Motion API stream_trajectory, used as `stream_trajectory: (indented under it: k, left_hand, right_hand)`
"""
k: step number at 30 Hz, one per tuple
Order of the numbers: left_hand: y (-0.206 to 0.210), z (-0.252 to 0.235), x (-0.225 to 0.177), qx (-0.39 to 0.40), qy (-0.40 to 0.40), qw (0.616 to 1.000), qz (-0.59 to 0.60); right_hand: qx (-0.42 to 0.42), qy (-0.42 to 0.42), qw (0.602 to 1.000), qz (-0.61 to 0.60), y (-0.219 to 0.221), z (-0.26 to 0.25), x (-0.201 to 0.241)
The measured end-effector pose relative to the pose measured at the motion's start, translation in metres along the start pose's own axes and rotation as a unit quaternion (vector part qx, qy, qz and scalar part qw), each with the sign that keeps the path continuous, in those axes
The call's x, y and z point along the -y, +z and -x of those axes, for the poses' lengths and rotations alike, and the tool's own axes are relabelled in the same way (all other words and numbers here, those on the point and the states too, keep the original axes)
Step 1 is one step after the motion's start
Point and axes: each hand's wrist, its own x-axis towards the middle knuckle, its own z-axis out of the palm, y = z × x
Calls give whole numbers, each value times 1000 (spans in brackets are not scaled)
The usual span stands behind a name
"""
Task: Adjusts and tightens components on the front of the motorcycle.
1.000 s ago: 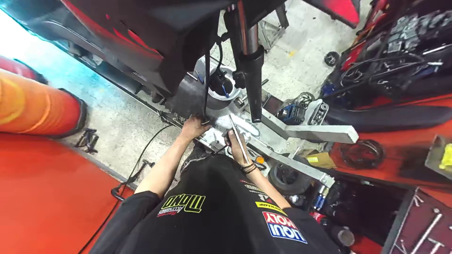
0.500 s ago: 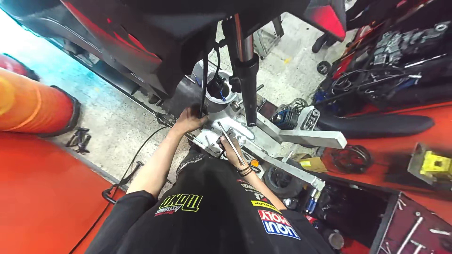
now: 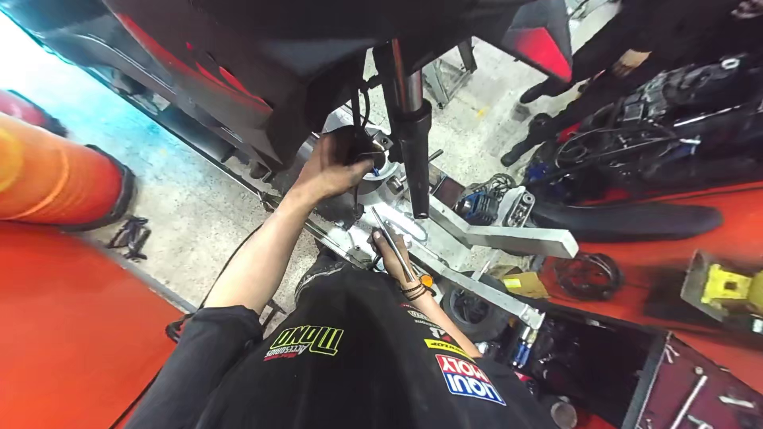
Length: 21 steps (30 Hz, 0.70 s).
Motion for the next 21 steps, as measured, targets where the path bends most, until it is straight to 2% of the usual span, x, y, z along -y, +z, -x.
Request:
stream_trajectory:
  k: [2, 4, 7, 10, 12, 17, 21]
  left_hand:
    - [4, -1, -6, -18, -36, 999, -31]
    - [4, -4, -7, -16, -42, 999, -11]
    - [4, -4, 2, 21, -21, 998, 52]
    - [5, 2, 14, 63, 9, 982, 176]
    - [6, 6, 16, 68, -8, 979, 194]
    - [12, 0, 29, 61, 48, 958, 275]
    - [0, -9, 32, 127, 58, 940, 310]
  right_hand:
    - [-11, 7, 1000, 2, -1, 0, 0]
    - [-23, 14, 1000, 1, -1, -1, 2]
    - [-21, 14, 1000, -2, 0, -1, 5]
    - [-4, 8, 1000, -15, 2, 0, 11]
    - [6, 3, 1000, -11, 4, 0, 16]
    - [10, -11, 1000, 13, 7, -2, 19]
    - [-1, -7, 1000, 16, 8, 6, 18]
